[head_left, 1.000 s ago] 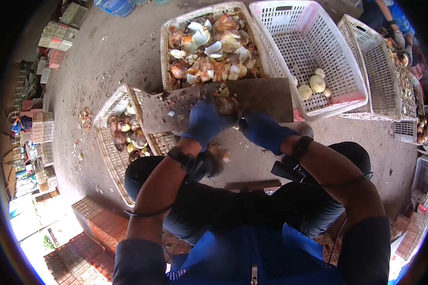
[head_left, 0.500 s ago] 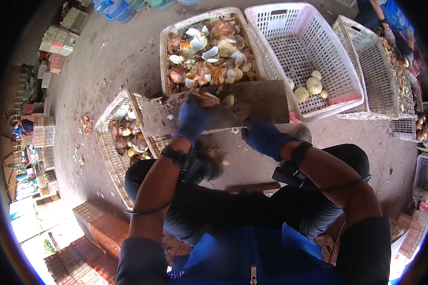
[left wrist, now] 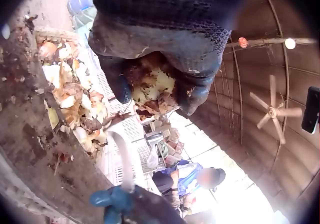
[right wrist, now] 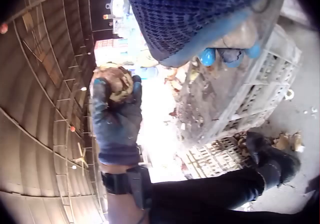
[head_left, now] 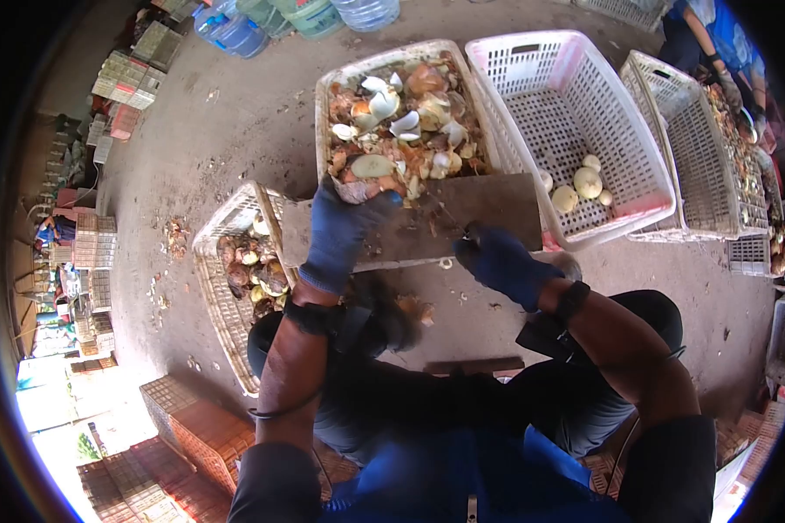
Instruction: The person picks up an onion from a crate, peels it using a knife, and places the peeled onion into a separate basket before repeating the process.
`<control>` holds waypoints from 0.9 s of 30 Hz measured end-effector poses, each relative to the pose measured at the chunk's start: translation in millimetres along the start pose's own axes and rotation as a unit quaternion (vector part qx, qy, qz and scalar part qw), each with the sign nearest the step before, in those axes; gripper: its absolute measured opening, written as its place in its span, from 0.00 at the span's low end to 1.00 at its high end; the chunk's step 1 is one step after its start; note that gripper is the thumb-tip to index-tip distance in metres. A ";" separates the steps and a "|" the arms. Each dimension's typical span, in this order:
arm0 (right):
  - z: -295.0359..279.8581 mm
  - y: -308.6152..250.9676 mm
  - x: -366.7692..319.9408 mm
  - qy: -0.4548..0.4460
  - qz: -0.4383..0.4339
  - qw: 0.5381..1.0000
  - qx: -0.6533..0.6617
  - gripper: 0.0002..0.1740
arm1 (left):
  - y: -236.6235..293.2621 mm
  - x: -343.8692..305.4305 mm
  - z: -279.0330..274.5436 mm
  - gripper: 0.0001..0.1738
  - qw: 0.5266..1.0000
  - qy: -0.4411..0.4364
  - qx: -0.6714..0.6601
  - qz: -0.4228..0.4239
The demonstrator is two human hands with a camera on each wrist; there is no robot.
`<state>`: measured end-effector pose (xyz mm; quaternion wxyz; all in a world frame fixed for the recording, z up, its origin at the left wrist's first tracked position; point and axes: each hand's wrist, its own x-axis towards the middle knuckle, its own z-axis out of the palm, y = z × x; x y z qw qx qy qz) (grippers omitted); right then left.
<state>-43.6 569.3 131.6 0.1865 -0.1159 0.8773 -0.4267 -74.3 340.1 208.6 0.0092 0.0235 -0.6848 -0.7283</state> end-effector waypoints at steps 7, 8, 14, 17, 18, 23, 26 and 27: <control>-30.8 -36.0 10.3 0.148 -0.125 0.980 0.039 0.10 | 11.5 -6.9 10.0 0.40 0.992 -0.028 0.085 0.085; -30.3 -34.6 12.0 0.153 -0.131 0.979 0.025 0.11 | 7.6 -5.9 8.3 0.39 0.991 -0.024 0.091 0.092; -44.7 -55.4 12.7 0.122 -0.127 0.981 0.079 0.22 | 13.8 -7.1 11.6 0.27 0.999 -0.044 -0.025 0.002; -45.1 -55.5 20.4 0.107 -0.165 0.975 0.108 0.23 | 9.4 -7.8 3.1 0.24 0.989 -0.102 -0.096 -0.055; -43.9 -54.6 24.7 0.096 -0.185 0.970 0.129 0.22 | 11.5 -10.3 4.2 0.24 0.989 -0.096 -0.089 -0.063; -45.7 -65.6 30.0 -0.010 -0.046 0.977 0.206 0.16 | -11.6 -10.1 -11.7 0.23 0.995 -0.096 0.023 -0.005; -50.2 -75.1 32.5 -0.026 0.002 0.970 0.243 0.13 | 1.0 -12.3 -3.6 0.22 0.974 -0.054 -0.171 -0.140; -50.9 -75.8 32.5 -0.025 -0.003 0.970 0.241 0.13 | -3.6 -11.9 -4.3 0.22 0.992 -0.057 -0.078 -0.084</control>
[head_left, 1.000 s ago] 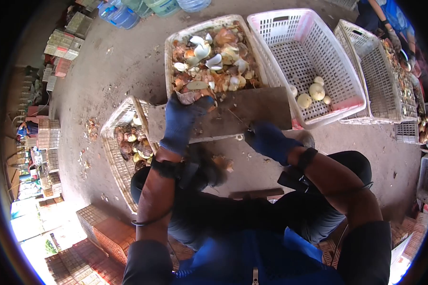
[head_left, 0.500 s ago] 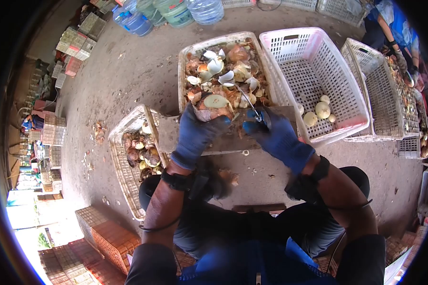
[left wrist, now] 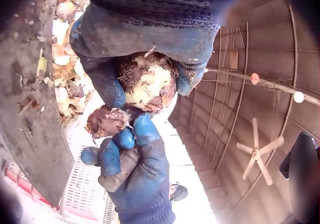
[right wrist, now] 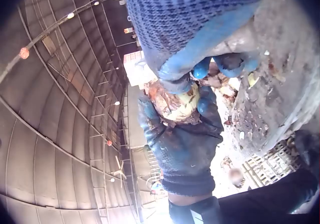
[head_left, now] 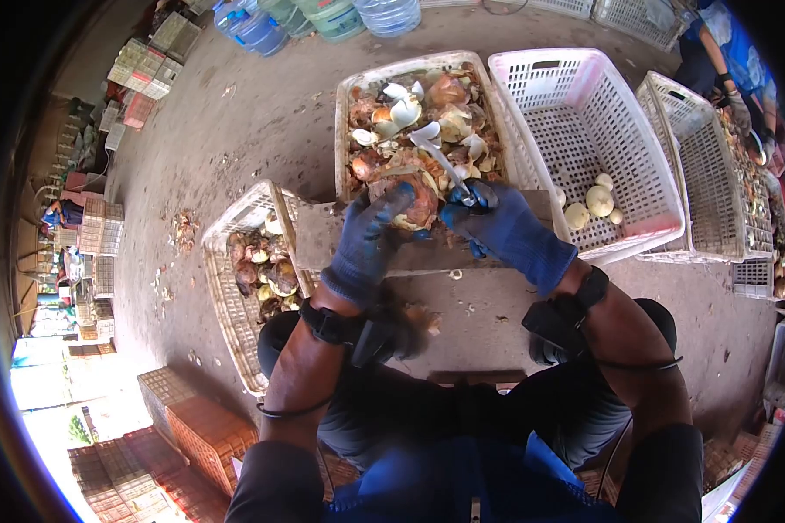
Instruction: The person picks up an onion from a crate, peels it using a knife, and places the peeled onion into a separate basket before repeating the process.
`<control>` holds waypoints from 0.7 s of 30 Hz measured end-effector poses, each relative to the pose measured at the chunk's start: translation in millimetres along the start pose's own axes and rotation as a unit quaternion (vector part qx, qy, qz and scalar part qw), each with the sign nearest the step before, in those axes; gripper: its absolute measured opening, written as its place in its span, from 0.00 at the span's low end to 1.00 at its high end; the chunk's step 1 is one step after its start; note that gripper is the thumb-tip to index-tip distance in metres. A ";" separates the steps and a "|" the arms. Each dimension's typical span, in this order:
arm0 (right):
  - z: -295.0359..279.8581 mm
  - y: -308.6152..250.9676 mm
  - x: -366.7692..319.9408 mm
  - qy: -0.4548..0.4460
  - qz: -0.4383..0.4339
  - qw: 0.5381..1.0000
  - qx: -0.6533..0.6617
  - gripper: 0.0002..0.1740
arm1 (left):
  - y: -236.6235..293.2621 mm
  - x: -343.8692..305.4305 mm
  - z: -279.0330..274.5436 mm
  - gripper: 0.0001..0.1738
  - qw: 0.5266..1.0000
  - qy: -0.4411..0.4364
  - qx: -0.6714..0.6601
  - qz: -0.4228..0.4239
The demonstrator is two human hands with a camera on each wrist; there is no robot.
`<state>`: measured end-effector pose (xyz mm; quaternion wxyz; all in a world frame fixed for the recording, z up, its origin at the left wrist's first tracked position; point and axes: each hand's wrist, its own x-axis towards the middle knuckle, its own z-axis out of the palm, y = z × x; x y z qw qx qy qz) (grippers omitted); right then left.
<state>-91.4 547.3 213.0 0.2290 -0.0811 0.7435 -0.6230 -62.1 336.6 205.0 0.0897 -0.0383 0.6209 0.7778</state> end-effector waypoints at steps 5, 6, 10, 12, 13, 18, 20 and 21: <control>3.6 4.1 7.0 0.016 -0.065 0.997 -0.049 0.12 | -17.2 4.6 -13.2 0.22 0.978 -0.012 0.183 0.095; 3.1 5.1 7.8 0.016 -0.047 0.998 -0.047 0.11 | -12.6 3.0 -10.0 0.22 0.984 -0.014 0.160 0.081; 1.9 2.4 10.1 0.036 -0.051 0.990 -0.127 0.11 | 15.8 -2.7 3.6 0.23 0.999 -0.029 0.004 -0.031; -0.1 -6.1 7.4 0.027 -0.019 0.996 -0.082 0.10 | 21.4 1.6 -0.4 0.20 0.998 -0.046 0.018 -0.027; -1.0 -10.2 6.2 0.023 -0.002 0.998 -0.059 0.10 | 19.0 5.5 -5.2 0.17 0.997 -0.054 0.056 0.000; -2.9 -2.2 10.0 0.050 -0.111 0.975 -0.184 0.08 | 8.7 6.3 -17.5 0.22 0.999 -0.030 0.015 0.006; -3.0 10.9 14.4 0.074 -0.148 0.957 -0.238 0.08 | 16.1 7.7 -18.2 0.22 0.995 -0.046 -0.075 -0.041; -3.0 12.5 16.4 0.084 -0.149 0.947 -0.272 0.08 | 17.5 9.4 -18.3 0.21 0.996 -0.028 -0.080 -0.022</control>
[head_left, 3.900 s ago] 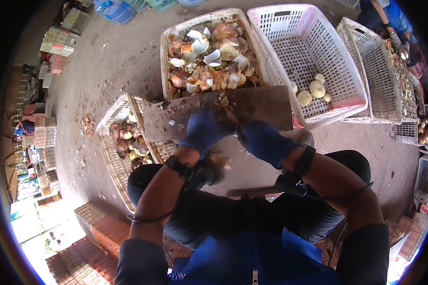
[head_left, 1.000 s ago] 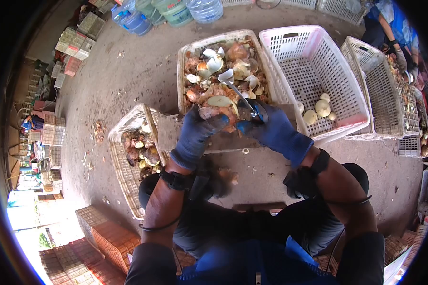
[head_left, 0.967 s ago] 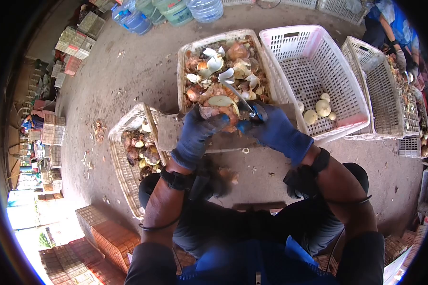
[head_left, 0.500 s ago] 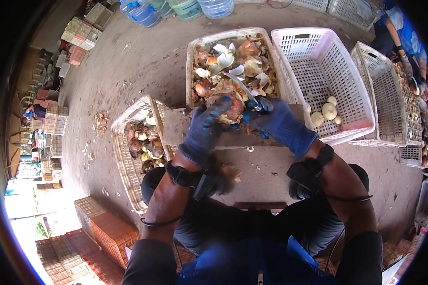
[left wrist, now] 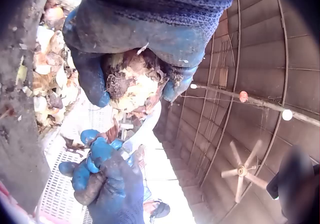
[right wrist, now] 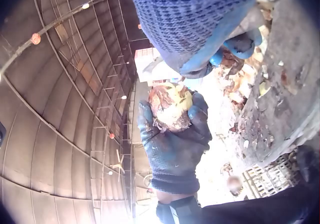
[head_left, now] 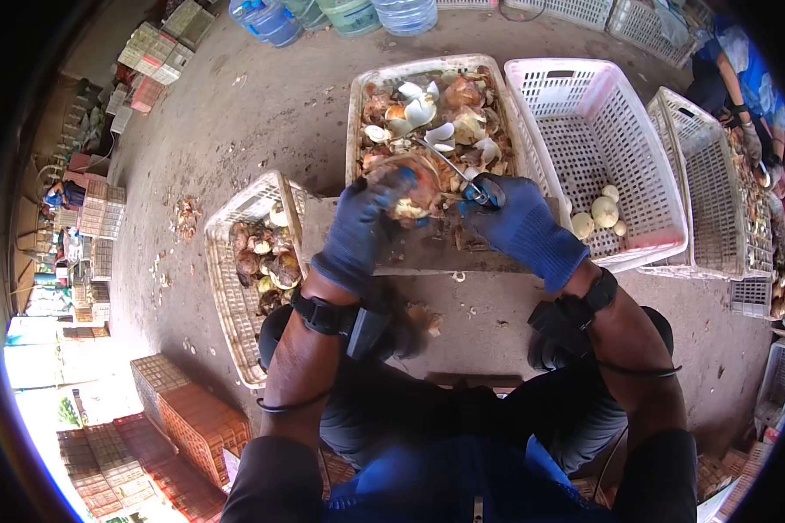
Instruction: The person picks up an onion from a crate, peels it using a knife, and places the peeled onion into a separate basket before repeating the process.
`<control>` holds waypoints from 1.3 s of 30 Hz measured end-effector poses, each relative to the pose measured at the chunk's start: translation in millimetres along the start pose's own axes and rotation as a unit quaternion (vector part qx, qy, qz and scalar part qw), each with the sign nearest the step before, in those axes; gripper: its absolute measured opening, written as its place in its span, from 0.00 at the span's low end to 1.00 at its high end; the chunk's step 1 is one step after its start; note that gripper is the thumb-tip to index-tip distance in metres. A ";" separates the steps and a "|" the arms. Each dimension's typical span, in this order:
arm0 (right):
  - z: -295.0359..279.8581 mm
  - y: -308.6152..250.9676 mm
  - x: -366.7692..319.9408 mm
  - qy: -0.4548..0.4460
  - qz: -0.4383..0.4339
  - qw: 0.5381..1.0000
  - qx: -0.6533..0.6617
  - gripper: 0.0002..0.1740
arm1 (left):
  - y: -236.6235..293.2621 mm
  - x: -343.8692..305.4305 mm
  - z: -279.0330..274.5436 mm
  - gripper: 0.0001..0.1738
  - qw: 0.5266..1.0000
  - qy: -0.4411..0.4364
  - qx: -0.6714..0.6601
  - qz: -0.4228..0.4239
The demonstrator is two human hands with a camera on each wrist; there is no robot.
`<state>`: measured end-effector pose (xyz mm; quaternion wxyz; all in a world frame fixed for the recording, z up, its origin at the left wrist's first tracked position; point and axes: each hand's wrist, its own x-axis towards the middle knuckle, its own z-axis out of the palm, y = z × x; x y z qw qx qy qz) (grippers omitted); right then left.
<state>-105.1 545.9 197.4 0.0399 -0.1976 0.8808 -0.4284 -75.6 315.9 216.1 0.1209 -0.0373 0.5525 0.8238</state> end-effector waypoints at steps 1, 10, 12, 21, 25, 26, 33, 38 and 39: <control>0.1 1.9 0.5 0.005 -0.002 0.999 -0.036 0.08 | 0.9 1.9 0.1 0.21 1.000 0.016 -0.006 0.020; -16.1 -8.1 4.6 0.018 0.111 0.984 0.135 0.12 | 29.8 -1.9 -3.1 0.22 0.987 0.037 -0.140 0.062; -20.3 -12.9 4.5 0.004 0.166 0.976 0.142 0.12 | 31.5 -7.7 -4.6 0.24 0.986 0.055 -0.145 0.054; -11.2 -10.1 -0.3 0.023 -0.080 0.996 0.039 0.20 | 21.6 -28.6 39.6 0.23 0.990 -0.091 -0.092 -0.051; -4.4 -14.6 -9.0 0.004 -0.188 0.980 -0.069 0.25 | 3.3 -23.1 29.7 0.25 0.987 -0.133 -0.065 -0.061; -4.0 -11.8 -10.4 -0.008 -0.178 0.981 -0.076 0.25 | -0.4 -22.4 27.5 0.25 0.985 -0.136 -0.085 -0.068; -7.8 -22.9 -28.6 0.002 -0.124 0.984 -0.132 0.25 | 0.4 -18.6 23.9 0.24 0.992 -0.119 -0.017 -0.034; -7.3 -19.5 -43.2 0.094 -0.096 0.990 0.031 0.22 | 20.7 -15.9 27.2 0.19 0.992 -0.116 -0.040 0.018; -6.7 -14.7 -51.0 0.091 0.000 0.987 0.131 0.21 | 26.3 -14.5 24.2 0.19 0.987 -0.136 -0.083 0.024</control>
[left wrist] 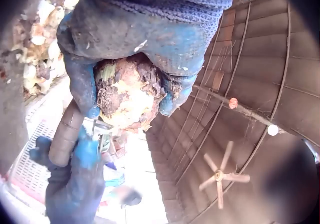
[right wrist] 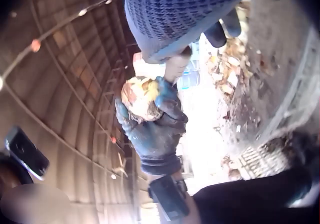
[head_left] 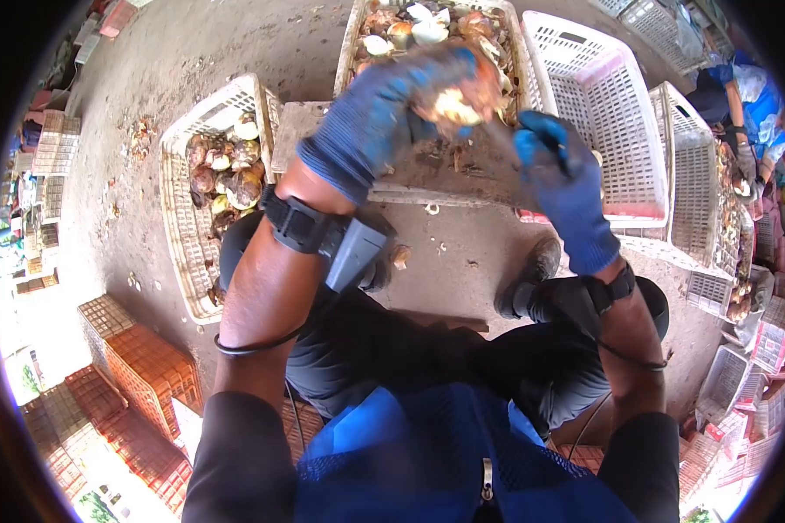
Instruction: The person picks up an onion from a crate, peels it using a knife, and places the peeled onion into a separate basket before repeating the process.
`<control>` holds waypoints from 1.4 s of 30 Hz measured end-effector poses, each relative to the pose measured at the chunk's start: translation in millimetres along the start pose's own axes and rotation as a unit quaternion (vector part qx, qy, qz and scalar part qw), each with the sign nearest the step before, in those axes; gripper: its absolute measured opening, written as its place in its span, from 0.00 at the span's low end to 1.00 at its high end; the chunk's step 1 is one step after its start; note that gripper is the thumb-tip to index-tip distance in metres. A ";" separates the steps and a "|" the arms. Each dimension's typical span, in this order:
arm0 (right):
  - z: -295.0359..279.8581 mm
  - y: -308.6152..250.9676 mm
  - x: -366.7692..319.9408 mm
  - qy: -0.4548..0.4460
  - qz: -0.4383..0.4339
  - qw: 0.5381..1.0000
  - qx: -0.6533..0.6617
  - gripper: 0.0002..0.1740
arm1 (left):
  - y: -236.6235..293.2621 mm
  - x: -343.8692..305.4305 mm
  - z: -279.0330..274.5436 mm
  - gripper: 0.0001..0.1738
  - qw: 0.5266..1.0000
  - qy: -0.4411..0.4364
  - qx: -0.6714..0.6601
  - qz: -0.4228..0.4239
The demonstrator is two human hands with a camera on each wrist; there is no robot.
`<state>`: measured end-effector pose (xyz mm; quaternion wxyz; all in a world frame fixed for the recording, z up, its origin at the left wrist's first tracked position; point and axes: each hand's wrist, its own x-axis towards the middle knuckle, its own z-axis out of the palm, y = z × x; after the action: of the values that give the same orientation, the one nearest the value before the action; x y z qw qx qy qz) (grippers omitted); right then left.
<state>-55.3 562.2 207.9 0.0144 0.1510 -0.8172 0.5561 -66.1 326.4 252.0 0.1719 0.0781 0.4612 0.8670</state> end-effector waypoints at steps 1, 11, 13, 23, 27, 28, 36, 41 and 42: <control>-2.1 5.6 -11.2 0.010 0.104 0.991 0.089 0.19 | 8.4 -2.0 3.8 0.16 0.996 0.074 0.033 0.027; 101.8 79.5 -96.4 -0.178 0.475 0.777 0.373 0.22 | 53.5 -11.2 -19.9 0.14 0.980 0.076 -0.103 0.156; 121.2 105.3 -90.4 -0.133 0.477 0.745 0.447 0.20 | 55.5 -12.6 -20.5 0.15 0.974 0.102 -0.125 0.160; 170.6 170.2 -93.9 -0.030 0.396 0.609 0.687 0.07 | 40.7 -0.6 -30.1 0.16 0.951 0.143 0.167 0.217; 171.5 186.8 -62.5 -0.046 0.426 0.642 0.635 0.07 | 27.9 -4.6 -26.3 0.18 0.946 0.154 0.135 0.251; 175.6 188.3 -54.9 -0.054 0.435 0.653 0.618 0.07 | 22.6 1.2 -25.6 0.19 0.950 0.163 0.102 0.247; 192.4 183.0 -24.8 -0.089 0.452 0.711 0.531 0.06 | -1.7 40.0 -29.4 0.25 0.951 0.223 -0.077 0.201; 201.2 182.2 -10.1 -0.105 0.449 0.730 0.504 0.05 | 5.8 32.6 -27.1 0.18 0.954 0.227 -0.060 0.185; 201.1 181.9 -7.3 -0.107 0.447 0.735 0.499 0.05 | 12.4 23.2 -22.7 0.16 0.956 0.229 -0.054 0.173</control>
<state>-67.1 441.4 -34.6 -0.4010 -0.1881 -0.3920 0.8063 -97.1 311.0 248.9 -0.0871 -0.0534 0.4200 0.9018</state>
